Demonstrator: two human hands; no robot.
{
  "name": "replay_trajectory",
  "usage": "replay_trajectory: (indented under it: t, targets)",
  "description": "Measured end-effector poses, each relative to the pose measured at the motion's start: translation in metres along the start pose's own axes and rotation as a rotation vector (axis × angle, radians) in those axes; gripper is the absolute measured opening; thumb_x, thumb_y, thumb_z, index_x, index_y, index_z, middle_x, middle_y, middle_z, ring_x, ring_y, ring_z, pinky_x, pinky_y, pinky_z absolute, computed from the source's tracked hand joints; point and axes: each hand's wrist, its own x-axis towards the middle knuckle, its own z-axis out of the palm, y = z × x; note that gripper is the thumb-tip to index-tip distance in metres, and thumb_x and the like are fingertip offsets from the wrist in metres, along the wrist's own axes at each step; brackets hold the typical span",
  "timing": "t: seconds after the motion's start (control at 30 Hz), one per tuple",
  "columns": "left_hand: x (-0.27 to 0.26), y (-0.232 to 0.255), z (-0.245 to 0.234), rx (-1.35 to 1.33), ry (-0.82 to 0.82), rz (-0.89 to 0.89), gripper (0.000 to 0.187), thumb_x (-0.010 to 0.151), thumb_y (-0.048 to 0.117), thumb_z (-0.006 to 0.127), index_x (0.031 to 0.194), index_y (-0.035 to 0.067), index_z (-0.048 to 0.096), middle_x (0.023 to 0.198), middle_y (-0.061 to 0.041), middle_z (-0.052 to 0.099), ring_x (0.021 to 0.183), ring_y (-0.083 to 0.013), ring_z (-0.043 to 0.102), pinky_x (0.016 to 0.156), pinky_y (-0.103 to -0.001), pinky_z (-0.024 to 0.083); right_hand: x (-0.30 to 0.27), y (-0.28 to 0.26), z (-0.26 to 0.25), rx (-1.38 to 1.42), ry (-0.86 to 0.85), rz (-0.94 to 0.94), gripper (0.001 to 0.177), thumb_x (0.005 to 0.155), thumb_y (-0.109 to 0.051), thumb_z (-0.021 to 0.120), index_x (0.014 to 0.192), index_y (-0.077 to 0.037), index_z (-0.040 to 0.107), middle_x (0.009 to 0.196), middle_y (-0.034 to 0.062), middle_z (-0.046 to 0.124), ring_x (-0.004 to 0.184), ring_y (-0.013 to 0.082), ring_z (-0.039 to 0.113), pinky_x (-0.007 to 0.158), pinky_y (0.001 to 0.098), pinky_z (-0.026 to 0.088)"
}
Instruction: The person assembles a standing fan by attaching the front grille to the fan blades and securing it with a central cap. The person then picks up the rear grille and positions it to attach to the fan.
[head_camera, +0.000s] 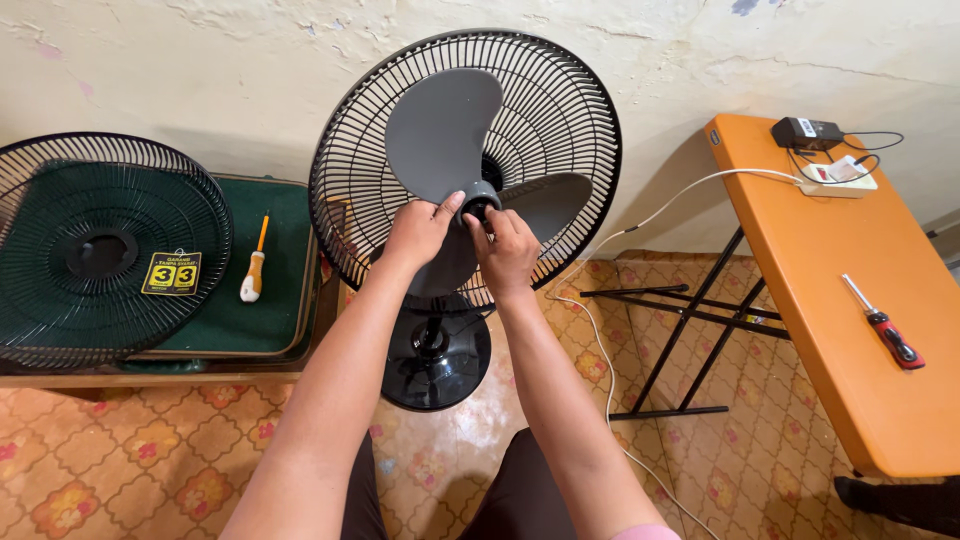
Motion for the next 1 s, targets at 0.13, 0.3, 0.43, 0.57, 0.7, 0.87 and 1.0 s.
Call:
replay_trajectory:
  t: [0.13,0.3,0.43,0.57,0.7,0.87,1.0]
  targets:
    - [-0.002,0.003,-0.002,0.005,-0.026,-0.014,0.056,0.1,0.056,0.054,0.111,0.005,0.073,0.097,-0.024,0.074,0.094,-0.0425,0.071,0.082,-0.047,0.054,0.001,0.001,-0.008,-0.023,-0.046,0.01,0.027,0.086,-0.025,0.085,0.097,-0.005,0.072,0.079,0.0056,0.066,0.068,0.0253,0.066,0.06,0.0369,0.051]
    - [-0.007,0.008,-0.003,0.027,-0.038,-0.027,0.056,0.098,0.057,0.054,0.113,0.006,0.073,0.098,-0.024,0.074,0.095,-0.0427,0.07,0.082,-0.047,0.054,-0.005,-0.007,-0.012,-0.075,0.02,0.092,0.031,0.081,-0.03,0.087,0.095,-0.006,0.073,0.077,0.0039,0.066,0.065,0.0246,0.066,0.058,0.0362,0.051]
    - [-0.007,0.006,-0.003,0.02,-0.012,0.02,0.058,0.096,0.057,0.055,0.115,0.006,0.072,0.099,-0.024,0.073,0.095,-0.0434,0.07,0.081,-0.047,0.054,-0.005,-0.013,-0.005,-0.122,0.01,0.131,0.029,0.082,-0.03,0.089,0.091,-0.007,0.072,0.072,0.0033,0.065,0.061,0.0244,0.065,0.055,0.0372,0.049]
    - [-0.001,0.001,-0.008,0.05,-0.054,-0.029,0.059,0.099,0.059,0.053,0.113,0.006,0.074,0.101,-0.024,0.074,0.097,-0.0423,0.071,0.085,-0.047,0.054,0.001,-0.009,-0.005,-0.06,-0.038,0.018,0.028,0.084,-0.027,0.087,0.092,-0.006,0.07,0.075,0.0041,0.063,0.062,0.0242,0.064,0.056,0.0378,0.049]
    - [-0.002,0.0,-0.011,0.03,-0.059,-0.024,0.058,0.098,0.058,0.054,0.116,0.006,0.073,0.102,-0.023,0.075,0.098,-0.0412,0.071,0.085,-0.046,0.054,0.005,-0.007,-0.011,-0.061,-0.048,-0.061,0.027,0.084,-0.026,0.086,0.094,-0.007,0.07,0.077,0.0038,0.063,0.066,0.0248,0.065,0.058,0.0372,0.049]
    - [-0.007,0.006,-0.011,-0.017,-0.072,0.025,0.056,0.098,0.056,0.055,0.119,0.007,0.071,0.106,-0.021,0.075,0.101,-0.0389,0.071,0.086,-0.044,0.054,0.003,-0.01,-0.018,-0.078,-0.027,0.089,0.032,0.079,-0.034,0.088,0.088,-0.007,0.074,0.072,0.0046,0.068,0.058,0.0226,0.067,0.054,0.0354,0.051]
    - [-0.008,0.008,-0.008,-0.025,-0.085,-0.013,0.054,0.098,0.055,0.056,0.119,0.007,0.071,0.107,-0.021,0.075,0.101,-0.0375,0.072,0.087,-0.043,0.054,-0.002,-0.015,-0.011,-0.082,-0.064,0.409,0.034,0.084,-0.04,0.085,0.082,-0.007,0.077,0.065,0.0064,0.07,0.056,0.0232,0.069,0.055,0.0364,0.053]
